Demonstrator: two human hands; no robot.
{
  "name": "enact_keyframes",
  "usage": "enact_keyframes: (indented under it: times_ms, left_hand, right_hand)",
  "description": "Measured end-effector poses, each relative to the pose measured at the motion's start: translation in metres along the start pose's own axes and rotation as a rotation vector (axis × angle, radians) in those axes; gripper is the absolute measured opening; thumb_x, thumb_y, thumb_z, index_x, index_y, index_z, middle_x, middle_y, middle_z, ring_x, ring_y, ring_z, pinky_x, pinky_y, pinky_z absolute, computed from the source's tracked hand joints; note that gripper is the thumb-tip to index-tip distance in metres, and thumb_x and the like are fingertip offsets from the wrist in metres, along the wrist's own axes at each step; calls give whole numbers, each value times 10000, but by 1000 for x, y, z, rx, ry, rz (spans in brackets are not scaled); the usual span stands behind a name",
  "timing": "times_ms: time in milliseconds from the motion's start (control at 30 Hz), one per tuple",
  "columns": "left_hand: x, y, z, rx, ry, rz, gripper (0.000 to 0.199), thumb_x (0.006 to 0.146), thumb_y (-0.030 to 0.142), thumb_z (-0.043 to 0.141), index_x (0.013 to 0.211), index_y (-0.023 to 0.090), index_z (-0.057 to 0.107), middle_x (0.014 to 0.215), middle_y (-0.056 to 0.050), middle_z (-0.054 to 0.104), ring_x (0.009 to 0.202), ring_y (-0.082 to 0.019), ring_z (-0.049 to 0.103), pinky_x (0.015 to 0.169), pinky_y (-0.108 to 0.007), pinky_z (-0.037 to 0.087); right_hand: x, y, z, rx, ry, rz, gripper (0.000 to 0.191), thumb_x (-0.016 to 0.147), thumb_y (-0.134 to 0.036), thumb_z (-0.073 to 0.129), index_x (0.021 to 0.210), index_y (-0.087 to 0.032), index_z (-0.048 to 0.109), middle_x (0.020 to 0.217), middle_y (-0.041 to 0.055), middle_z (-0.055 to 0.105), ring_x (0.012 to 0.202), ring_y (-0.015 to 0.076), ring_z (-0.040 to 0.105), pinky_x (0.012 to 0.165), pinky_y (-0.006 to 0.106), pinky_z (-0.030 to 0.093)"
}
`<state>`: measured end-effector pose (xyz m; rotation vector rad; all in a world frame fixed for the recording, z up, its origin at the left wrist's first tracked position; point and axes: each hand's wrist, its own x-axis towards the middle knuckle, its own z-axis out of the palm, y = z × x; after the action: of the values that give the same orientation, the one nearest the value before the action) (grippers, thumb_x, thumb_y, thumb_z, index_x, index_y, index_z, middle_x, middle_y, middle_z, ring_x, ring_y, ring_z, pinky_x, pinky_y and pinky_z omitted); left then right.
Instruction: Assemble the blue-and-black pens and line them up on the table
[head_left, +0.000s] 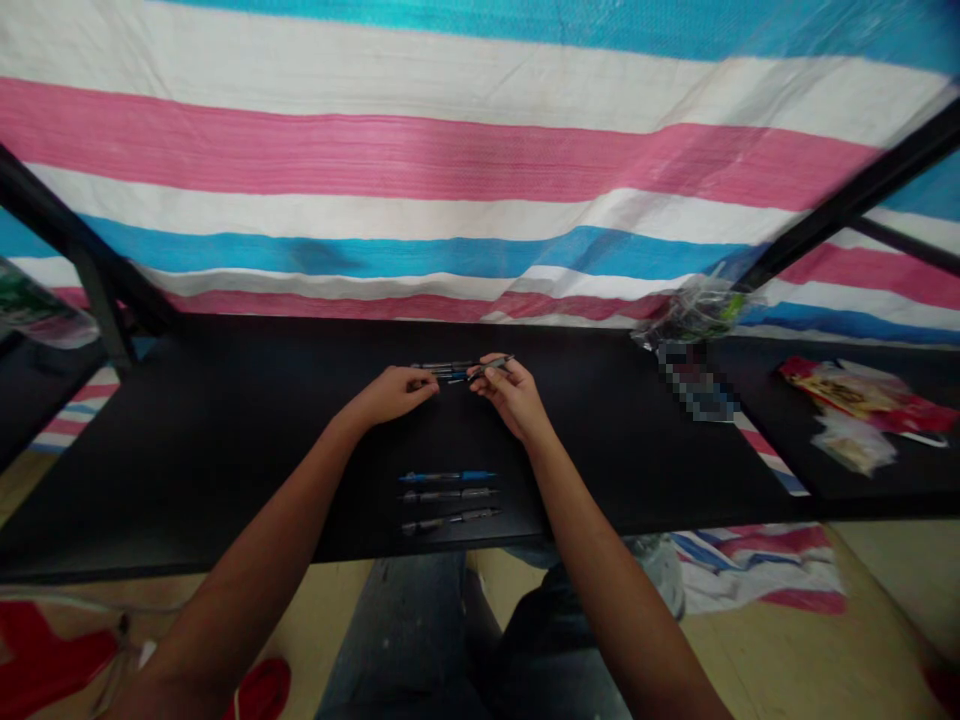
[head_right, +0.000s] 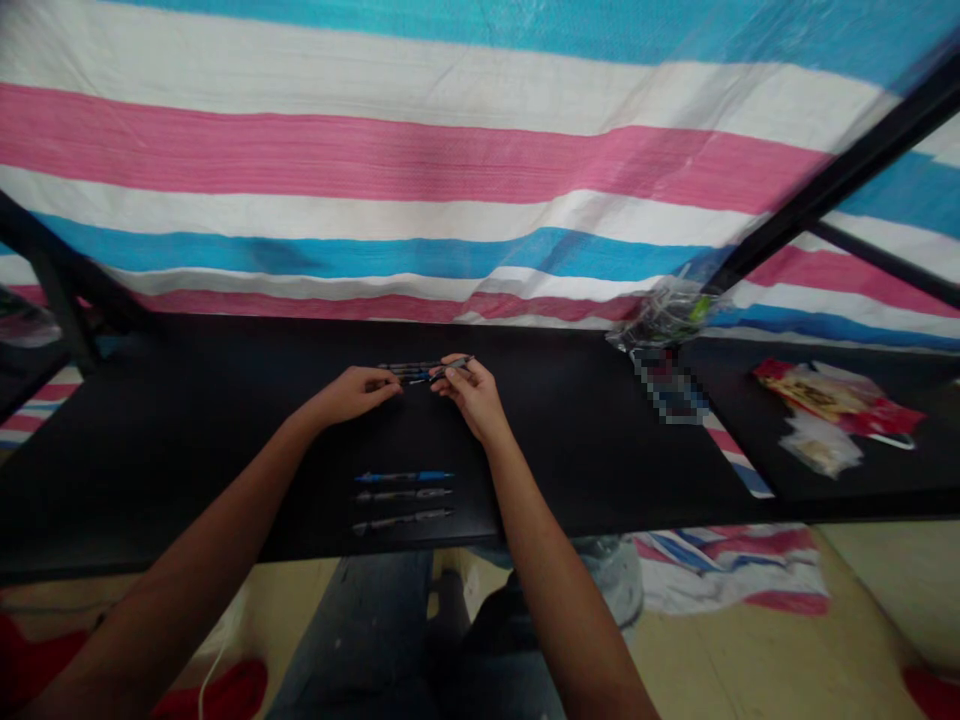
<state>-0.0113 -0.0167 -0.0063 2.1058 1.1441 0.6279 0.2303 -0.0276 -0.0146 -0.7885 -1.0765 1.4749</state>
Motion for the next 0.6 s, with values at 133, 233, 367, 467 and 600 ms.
enact_keyframes:
  times_ms: [133, 233, 367, 467, 600]
  left_hand:
    - [0, 0, 0, 3, 18, 12, 307, 913, 385, 548, 945, 156, 751, 770, -24, 692, 659, -148, 567, 633, -245, 402]
    - [-1, 0, 0, -26, 27, 6, 288, 900, 371, 570, 949, 157, 756, 760, -27, 692, 670, -153, 576, 642, -244, 416]
    - [-1, 0, 1, -76, 12, 1, 288, 887, 393, 604, 950, 159, 760, 770, -28, 698, 670, -149, 582, 639, -240, 421]
    - [-1, -2, 1, -102, 8, -4, 297, 868, 409, 636, 971, 159, 759, 755, -21, 691, 649, -139, 574, 613, -233, 410]
    - [0, -3, 2, -114, 7, -5, 294, 847, 408, 664, 959, 152, 754, 714, -12, 665, 638, -136, 572, 589, -225, 401]
  right_hand:
    - [0, 0, 0, -29, -1, -2, 271, 801, -355, 776, 1011, -234, 656, 960, 32, 766, 721, 124, 695, 631, 233, 520]
    - [0, 0, 1, -42, -11, 2, 282, 802, -369, 775, 1012, -231, 647, 965, 38, 760, 718, 128, 693, 625, 238, 513]
    - [0, -1, 2, -33, -25, 12, 297, 804, -385, 771, 1012, -230, 627, 961, 41, 757, 706, 133, 692, 612, 244, 508]
    - [-1, -1, 2, -13, -32, 21, 297, 809, -381, 768, 1017, -228, 620, 955, 42, 759, 693, 132, 693, 607, 243, 508]
    - [-1, -1, 2, -1, -41, 22, 277, 812, -358, 770, 1008, -220, 631, 936, 41, 761, 683, 125, 695, 601, 231, 501]
